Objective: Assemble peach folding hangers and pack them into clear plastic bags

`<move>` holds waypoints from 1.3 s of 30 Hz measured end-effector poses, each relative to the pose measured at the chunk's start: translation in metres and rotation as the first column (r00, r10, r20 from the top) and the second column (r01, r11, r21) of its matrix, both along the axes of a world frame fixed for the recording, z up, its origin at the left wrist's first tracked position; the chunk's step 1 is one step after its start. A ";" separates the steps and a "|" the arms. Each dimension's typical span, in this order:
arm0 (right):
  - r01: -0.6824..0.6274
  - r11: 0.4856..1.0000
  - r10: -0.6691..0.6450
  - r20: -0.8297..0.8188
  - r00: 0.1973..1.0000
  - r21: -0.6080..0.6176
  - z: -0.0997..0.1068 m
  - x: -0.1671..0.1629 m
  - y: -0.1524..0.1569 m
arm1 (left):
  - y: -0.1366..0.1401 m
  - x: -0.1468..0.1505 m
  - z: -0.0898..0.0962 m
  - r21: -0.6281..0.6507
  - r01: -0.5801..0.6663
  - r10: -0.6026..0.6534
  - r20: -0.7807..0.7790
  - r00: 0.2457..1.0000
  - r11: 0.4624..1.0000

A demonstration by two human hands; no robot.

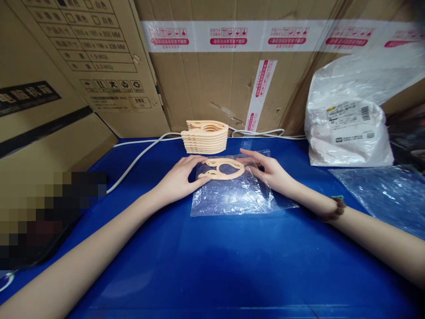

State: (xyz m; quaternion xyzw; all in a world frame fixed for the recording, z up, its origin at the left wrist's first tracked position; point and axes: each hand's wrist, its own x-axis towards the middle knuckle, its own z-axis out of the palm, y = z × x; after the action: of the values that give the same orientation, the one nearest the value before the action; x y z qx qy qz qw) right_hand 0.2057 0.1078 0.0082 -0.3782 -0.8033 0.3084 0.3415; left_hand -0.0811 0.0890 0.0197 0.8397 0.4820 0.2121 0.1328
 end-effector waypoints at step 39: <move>-0.265 0.937 0.168 0.374 0.912 0.226 0.075 -0.081 0.115 | -0.012 0.002 0.000 0.032 0.035 -0.033 -0.067 0.997 0.999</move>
State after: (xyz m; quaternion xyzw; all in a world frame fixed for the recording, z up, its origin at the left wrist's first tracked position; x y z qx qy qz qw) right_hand 0.1247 0.2224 0.0833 -0.2841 -0.9228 0.1595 0.2055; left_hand -0.0787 0.0775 0.0192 0.8564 0.4682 0.1897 0.1063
